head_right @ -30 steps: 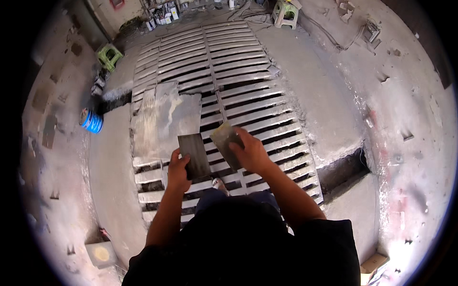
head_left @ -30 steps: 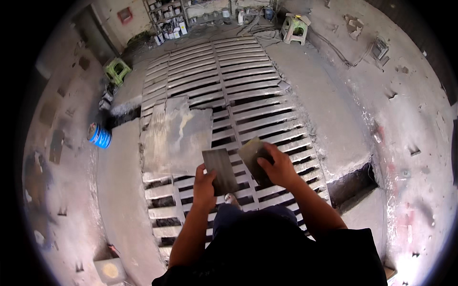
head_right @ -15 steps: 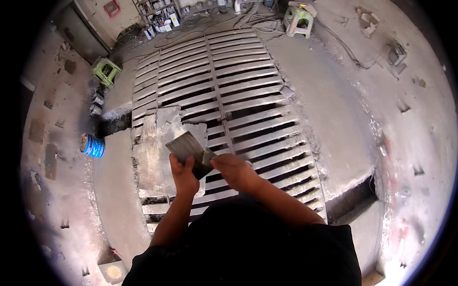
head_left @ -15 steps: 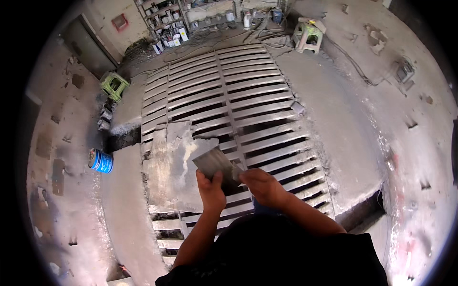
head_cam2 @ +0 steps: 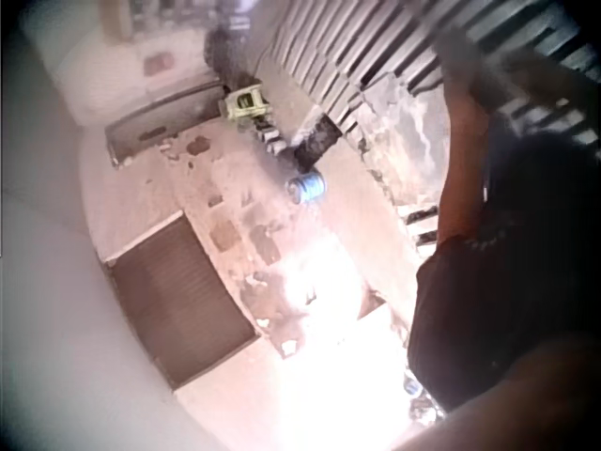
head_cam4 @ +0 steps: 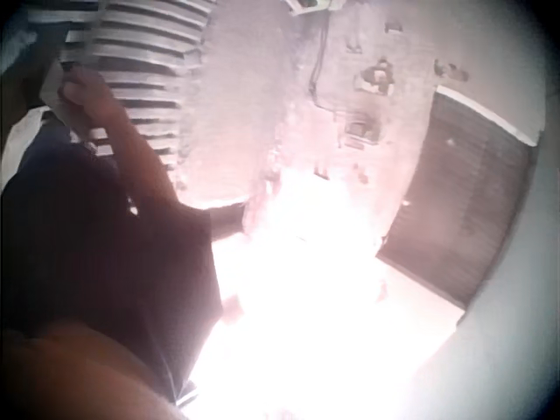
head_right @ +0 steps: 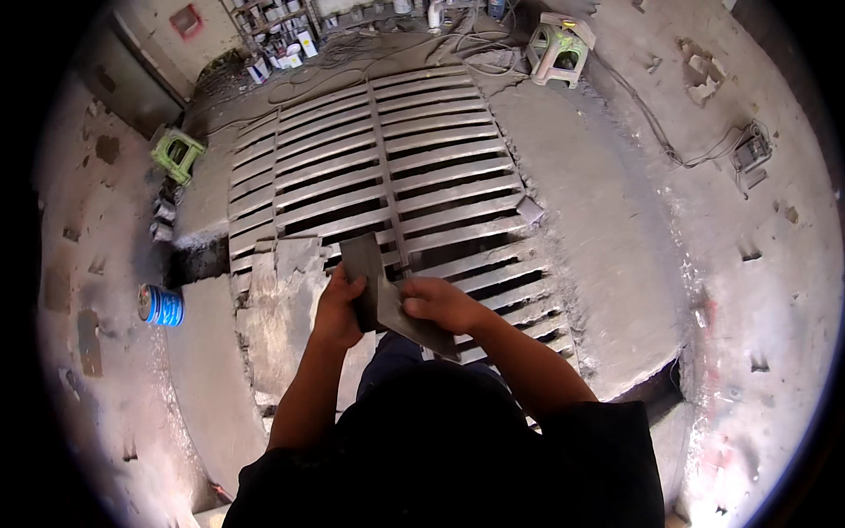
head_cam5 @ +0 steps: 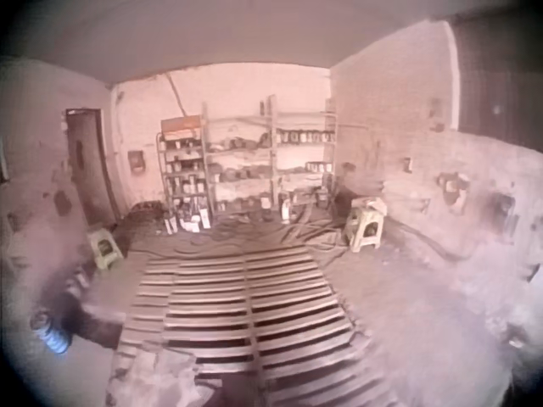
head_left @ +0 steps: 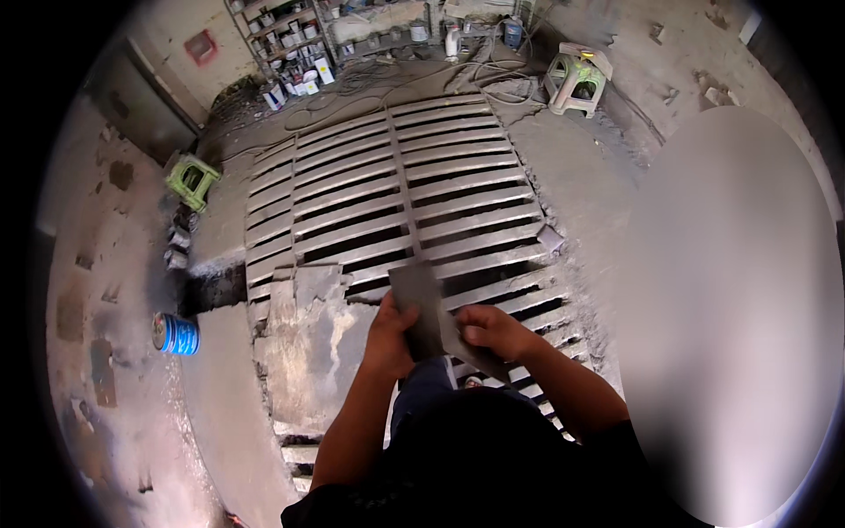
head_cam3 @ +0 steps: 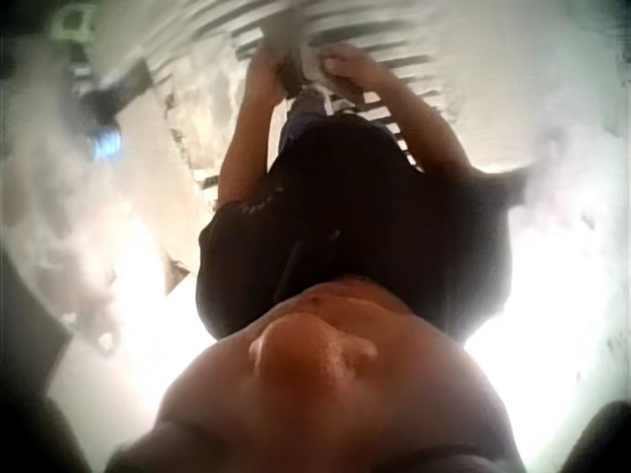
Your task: The person sands the front fender of a beige car using a sanding block and a putty knife. They work on the area above the wheel well and near the headlight, smoothing the surface. The person then walks to a workbench and places the tools down.
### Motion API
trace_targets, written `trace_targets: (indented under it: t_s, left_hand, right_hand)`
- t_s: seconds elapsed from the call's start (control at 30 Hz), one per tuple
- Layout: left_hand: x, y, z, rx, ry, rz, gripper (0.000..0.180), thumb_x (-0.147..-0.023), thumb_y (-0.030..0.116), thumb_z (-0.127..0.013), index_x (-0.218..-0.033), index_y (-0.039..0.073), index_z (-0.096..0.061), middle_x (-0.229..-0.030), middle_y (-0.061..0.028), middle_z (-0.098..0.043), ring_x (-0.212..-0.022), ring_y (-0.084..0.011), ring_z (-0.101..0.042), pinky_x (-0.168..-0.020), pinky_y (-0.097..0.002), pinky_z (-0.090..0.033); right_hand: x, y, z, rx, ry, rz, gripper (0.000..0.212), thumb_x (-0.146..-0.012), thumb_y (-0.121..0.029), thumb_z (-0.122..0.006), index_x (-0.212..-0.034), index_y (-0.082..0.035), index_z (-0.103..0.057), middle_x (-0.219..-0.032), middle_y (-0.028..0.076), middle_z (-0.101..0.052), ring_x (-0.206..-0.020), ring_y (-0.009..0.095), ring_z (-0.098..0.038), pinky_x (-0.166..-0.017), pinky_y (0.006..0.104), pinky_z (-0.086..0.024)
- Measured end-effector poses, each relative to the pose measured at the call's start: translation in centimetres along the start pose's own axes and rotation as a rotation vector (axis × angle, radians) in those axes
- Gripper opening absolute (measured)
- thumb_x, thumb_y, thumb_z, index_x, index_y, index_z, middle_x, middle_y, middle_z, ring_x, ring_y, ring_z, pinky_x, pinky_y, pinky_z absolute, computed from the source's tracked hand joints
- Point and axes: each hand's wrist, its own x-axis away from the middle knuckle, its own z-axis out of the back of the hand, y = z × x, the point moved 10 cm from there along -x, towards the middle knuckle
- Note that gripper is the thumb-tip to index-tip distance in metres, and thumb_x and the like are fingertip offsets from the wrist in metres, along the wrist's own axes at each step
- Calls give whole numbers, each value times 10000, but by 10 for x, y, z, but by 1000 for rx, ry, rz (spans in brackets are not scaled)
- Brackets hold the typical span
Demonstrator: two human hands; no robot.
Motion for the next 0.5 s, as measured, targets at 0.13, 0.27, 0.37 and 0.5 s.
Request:
trace_targets:
  t_s: [0.13, 0.27, 0.37, 0.5]
  left_hand:
    - [-81, 43, 1, -34, -21, -11, 444, -903, -9, -521, -1328, 71, -424, -1231, -89, -573, -1106, -228, -585, -953, -383, -495]
    - [-175, 132, 23, -152, 82, -269, 338, -916, -22, -533, -1238, 48, -456, -1141, -73, -595, -1006, -166, -587, -900, -306, -475]
    - [-237, 196, 49, -467, 214, -478, 253, -930, 37, -568, -1158, 21, -460, -1041, -85, -604, -906, -156, -582, -803, -283, -469]
    - [-299, 248, 35, -1003, 240, -539, 277, -921, 102, -601, -1126, -15, -457, -922, -152, -622, -803, -192, -605, -710, -339, -490]
  right_hand:
    - [-111, 11, 94, 44, 286, -141, 281, -931, -358, -631, -902, -85, -571, -782, -42, -528, -714, 58, -471, -651, 253, -422]
    - [-178, -11, 181, 113, 630, -235, 275, -938, -334, -617, -910, -61, -601, -762, 0, -551, -696, 86, -490, -633, 284, -432]
    - [-217, -52, 179, 614, 540, -151, 328, -895, -361, -656, -940, -40, -602, -838, 104, -641, -781, 182, -614, -713, 346, -487]
    - [-311, -87, 194, 900, 461, -213, 411, -895, -425, -626, -1006, -32, -582, -891, 260, -663, -883, 464, -636, -778, 513, -508]
